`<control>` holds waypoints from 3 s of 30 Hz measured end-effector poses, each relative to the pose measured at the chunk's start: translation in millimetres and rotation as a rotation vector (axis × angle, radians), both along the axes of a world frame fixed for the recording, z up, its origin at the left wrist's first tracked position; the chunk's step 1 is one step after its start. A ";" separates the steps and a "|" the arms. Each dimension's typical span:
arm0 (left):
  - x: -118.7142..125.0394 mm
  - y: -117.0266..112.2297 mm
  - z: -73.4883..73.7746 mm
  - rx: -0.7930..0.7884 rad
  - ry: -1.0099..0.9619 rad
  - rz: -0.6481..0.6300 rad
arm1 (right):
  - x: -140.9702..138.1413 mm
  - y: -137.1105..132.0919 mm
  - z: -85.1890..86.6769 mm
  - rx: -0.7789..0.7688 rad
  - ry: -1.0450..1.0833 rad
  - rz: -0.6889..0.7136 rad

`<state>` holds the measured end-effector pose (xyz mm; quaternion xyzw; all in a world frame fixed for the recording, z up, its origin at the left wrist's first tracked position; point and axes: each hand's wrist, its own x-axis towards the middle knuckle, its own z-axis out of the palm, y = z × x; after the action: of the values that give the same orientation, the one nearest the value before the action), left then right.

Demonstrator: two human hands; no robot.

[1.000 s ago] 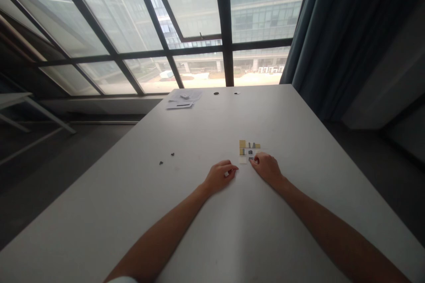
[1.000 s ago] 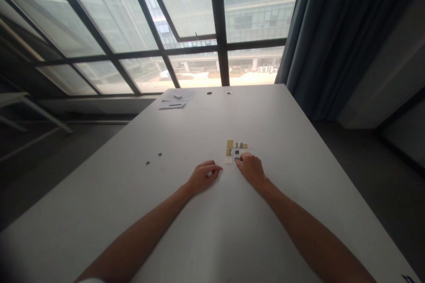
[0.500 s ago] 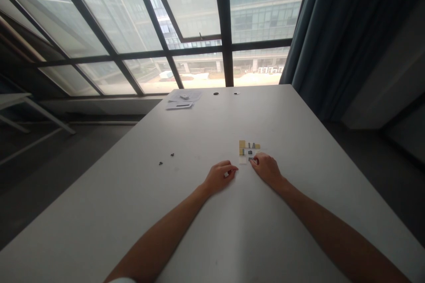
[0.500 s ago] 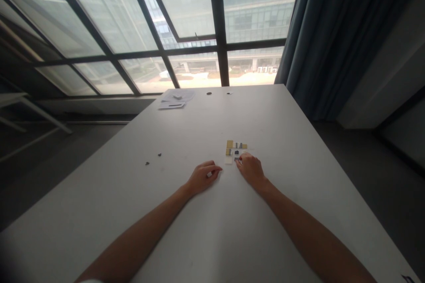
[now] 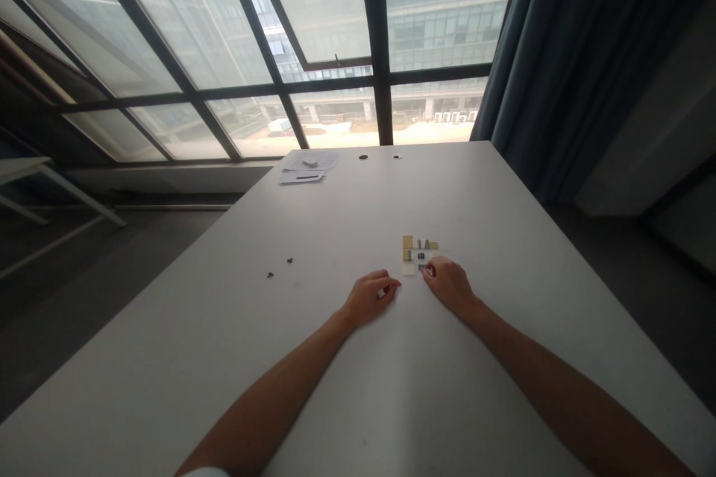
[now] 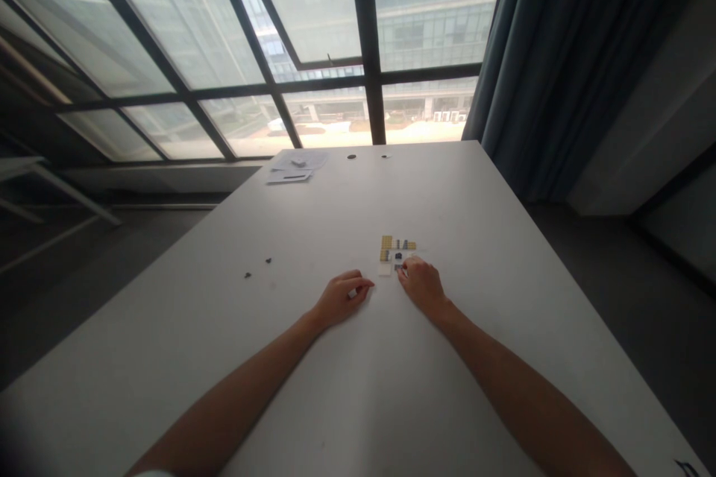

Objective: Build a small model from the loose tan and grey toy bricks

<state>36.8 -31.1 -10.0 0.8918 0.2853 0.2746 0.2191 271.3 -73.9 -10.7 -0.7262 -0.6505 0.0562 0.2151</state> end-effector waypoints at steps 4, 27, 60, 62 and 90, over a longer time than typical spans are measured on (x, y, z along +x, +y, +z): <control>0.3 -0.4 1.5 -0.010 -0.002 -0.004 | 0.3 0.3 -0.7 -0.001 0.003 -0.006; 0.9 -0.7 1.7 -0.002 0.003 -0.006 | 7.3 0.9 -5.3 0.016 0.004 0.064; -0.5 -0.8 2.6 -0.003 0.020 -0.001 | 9.2 1.8 -8.0 0.023 0.023 0.095; -0.8 -0.3 1.5 -0.005 0.026 0.001 | 10.1 1.8 -8.7 0.028 0.033 0.102; 0.5 -0.6 1.1 -0.007 0.027 -0.004 | 6.9 -0.4 -8.1 0.015 0.019 0.078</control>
<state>37.3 -31.8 -8.9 0.8952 0.2873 0.2610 0.2189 278.2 -74.3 -18.8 -0.6982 -0.6767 0.0664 0.2241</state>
